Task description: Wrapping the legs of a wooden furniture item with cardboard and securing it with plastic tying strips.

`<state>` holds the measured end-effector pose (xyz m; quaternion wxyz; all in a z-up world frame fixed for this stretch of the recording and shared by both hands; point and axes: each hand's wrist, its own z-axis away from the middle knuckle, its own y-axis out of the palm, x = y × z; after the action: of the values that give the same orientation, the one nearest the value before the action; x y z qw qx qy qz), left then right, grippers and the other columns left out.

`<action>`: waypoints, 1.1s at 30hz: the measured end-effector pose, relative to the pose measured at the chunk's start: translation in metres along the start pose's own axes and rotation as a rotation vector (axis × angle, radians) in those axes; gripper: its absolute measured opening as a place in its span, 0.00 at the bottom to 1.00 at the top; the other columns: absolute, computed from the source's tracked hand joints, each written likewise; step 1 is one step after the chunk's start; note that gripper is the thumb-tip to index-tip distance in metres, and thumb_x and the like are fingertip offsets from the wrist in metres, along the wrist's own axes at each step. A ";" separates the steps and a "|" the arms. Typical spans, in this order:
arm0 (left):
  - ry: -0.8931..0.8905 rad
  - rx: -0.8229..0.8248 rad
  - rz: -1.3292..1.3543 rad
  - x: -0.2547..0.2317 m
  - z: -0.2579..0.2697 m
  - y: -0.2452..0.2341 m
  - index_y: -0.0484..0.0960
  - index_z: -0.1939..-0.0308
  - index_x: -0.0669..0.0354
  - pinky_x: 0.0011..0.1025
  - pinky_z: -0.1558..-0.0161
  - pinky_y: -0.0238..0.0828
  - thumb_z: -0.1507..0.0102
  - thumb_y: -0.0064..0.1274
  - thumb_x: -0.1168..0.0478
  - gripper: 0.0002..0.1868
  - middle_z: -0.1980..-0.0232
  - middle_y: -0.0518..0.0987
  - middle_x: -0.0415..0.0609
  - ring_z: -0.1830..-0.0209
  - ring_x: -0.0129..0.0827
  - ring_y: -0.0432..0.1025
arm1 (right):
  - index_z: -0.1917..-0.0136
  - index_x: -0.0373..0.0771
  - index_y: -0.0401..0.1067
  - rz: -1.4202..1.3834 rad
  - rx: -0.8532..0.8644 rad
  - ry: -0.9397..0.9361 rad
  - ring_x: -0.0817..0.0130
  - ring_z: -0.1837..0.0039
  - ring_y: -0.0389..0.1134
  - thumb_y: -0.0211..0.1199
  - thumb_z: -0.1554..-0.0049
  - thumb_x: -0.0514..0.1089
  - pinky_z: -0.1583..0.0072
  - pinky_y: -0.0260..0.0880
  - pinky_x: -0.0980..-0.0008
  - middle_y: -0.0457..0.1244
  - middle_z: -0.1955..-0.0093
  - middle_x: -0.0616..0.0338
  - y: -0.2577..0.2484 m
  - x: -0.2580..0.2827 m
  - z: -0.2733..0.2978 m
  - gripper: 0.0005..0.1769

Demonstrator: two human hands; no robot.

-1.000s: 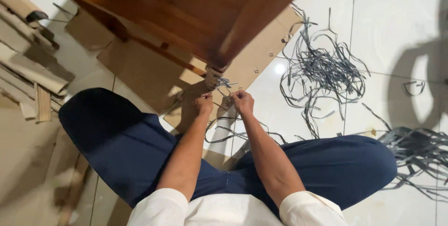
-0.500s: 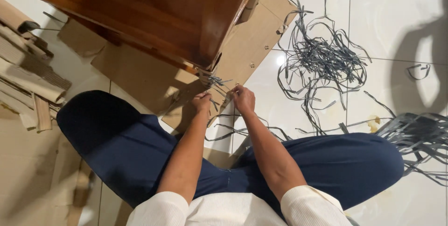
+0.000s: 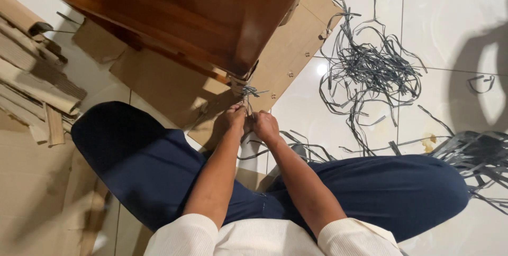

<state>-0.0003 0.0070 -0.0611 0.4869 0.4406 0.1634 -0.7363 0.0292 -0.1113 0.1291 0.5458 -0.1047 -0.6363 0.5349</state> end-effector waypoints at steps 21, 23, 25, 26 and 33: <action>-0.112 0.166 -0.088 0.008 -0.002 -0.001 0.77 0.74 0.58 0.29 0.66 0.67 0.45 0.59 0.71 0.07 0.70 0.79 0.42 0.71 0.27 0.71 | 0.53 0.45 0.79 0.055 -0.028 0.100 0.45 0.49 0.70 0.63 0.47 0.44 0.48 0.70 0.49 0.68 0.53 0.50 -0.028 -0.001 -0.005 0.09; -0.117 0.151 -0.089 0.009 -0.005 -0.001 0.75 0.74 0.58 0.29 0.68 0.67 0.45 0.58 0.71 0.08 0.71 0.77 0.42 0.72 0.27 0.70 | 0.53 0.45 0.79 0.049 -0.041 0.092 0.45 0.49 0.70 0.62 0.48 0.43 0.48 0.70 0.50 0.69 0.53 0.50 -0.028 -0.001 -0.006 0.09; -0.030 0.217 -0.197 0.009 -0.005 -0.003 0.75 0.75 0.59 0.28 0.70 0.64 0.44 0.61 0.71 0.10 0.73 0.76 0.42 0.75 0.26 0.67 | 0.54 0.45 0.79 0.046 -0.023 0.083 0.45 0.48 0.70 0.61 0.48 0.42 0.48 0.70 0.49 0.69 0.53 0.50 -0.026 0.001 -0.005 0.09; -0.031 0.217 -0.197 0.005 0.000 -0.002 0.75 0.75 0.59 0.28 0.70 0.64 0.44 0.61 0.71 0.10 0.73 0.76 0.42 0.75 0.26 0.67 | 0.54 0.45 0.79 0.046 -0.023 0.083 0.45 0.48 0.70 0.61 0.48 0.42 0.48 0.70 0.49 0.69 0.53 0.50 -0.022 0.001 -0.004 0.09; -0.068 0.118 -0.038 -0.036 0.014 0.007 0.77 0.74 0.53 0.26 0.77 0.58 0.41 0.58 0.68 0.08 0.76 0.74 0.37 0.79 0.23 0.66 | 0.56 0.43 0.77 0.056 0.121 -0.118 0.45 0.47 0.70 0.61 0.53 0.38 0.47 0.70 0.50 0.69 0.54 0.48 0.006 -0.009 -0.005 0.10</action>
<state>0.0038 0.0145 -0.0227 0.4512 0.4398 0.1114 -0.7685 0.0338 -0.1130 0.1180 0.4975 -0.0575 -0.6309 0.5925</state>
